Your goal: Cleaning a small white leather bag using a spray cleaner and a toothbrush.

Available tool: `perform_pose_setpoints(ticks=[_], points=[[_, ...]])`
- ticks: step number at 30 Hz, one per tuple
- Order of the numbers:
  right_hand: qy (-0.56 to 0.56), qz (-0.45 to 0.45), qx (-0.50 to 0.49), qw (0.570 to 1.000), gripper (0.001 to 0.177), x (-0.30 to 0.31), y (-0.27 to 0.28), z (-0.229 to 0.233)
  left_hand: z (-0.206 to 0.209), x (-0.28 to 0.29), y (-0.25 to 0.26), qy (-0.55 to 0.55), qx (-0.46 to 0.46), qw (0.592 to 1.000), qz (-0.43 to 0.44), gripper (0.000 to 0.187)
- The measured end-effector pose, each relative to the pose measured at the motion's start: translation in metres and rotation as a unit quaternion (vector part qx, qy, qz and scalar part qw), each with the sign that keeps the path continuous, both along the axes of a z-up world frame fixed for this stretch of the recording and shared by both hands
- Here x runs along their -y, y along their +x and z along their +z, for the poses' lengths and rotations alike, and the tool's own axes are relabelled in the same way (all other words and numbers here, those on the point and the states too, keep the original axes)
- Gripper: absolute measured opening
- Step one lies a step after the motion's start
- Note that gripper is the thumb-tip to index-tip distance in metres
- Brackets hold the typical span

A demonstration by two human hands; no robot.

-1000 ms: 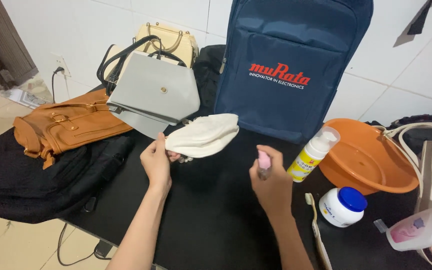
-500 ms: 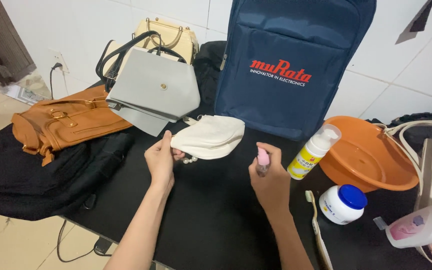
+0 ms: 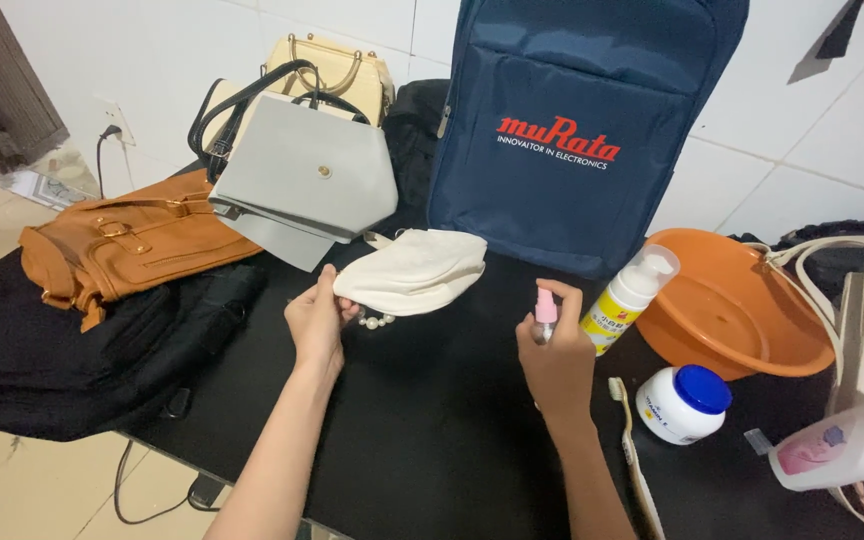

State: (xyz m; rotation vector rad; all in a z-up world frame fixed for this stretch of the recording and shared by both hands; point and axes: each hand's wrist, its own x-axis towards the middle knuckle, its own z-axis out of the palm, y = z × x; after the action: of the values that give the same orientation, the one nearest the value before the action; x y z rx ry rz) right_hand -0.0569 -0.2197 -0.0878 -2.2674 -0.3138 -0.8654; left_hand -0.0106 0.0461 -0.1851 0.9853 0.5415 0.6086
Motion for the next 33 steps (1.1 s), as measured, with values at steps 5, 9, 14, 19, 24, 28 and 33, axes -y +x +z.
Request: perform_pose_setpoints(ticks=[5,9,14,19,24,28,33], points=[[0.0,-0.02,0.016,1.0,0.04,0.01,0.013,-0.017,0.007,0.002,-0.005,-0.001,-0.016,1.0,-0.001,0.04],[0.023,-0.025,0.041,0.999,0.041,0.009,0.007,-0.002,0.007,0.005,-0.007,0.058,-0.024,0.998,0.003,0.042],[0.017,-0.046,0.083,0.995,0.043,0.015,0.01,-0.014,0.059,0.014,-0.048,0.361,-0.043,0.931,0.044,0.03],[0.008,-0.092,0.094,0.991,0.047,0.014,0.012,-0.004,0.101,0.003,-0.029,0.568,0.011,0.818,0.09,0.027],[0.015,-0.082,0.088,0.993,0.048,0.014,0.012,-0.004,0.145,0.002,-0.013,0.738,0.077,0.634,0.217,0.025],[0.003,-0.075,0.127,0.989,0.045,0.008,0.005,0.006,0.179,0.011,-0.031,0.805,0.098,0.532,0.243,0.026],[0.026,-0.057,0.164,0.984,0.044,0.013,0.006,0.003,0.198,0.049,-0.059,0.83,0.109,0.506,0.208,0.025]])
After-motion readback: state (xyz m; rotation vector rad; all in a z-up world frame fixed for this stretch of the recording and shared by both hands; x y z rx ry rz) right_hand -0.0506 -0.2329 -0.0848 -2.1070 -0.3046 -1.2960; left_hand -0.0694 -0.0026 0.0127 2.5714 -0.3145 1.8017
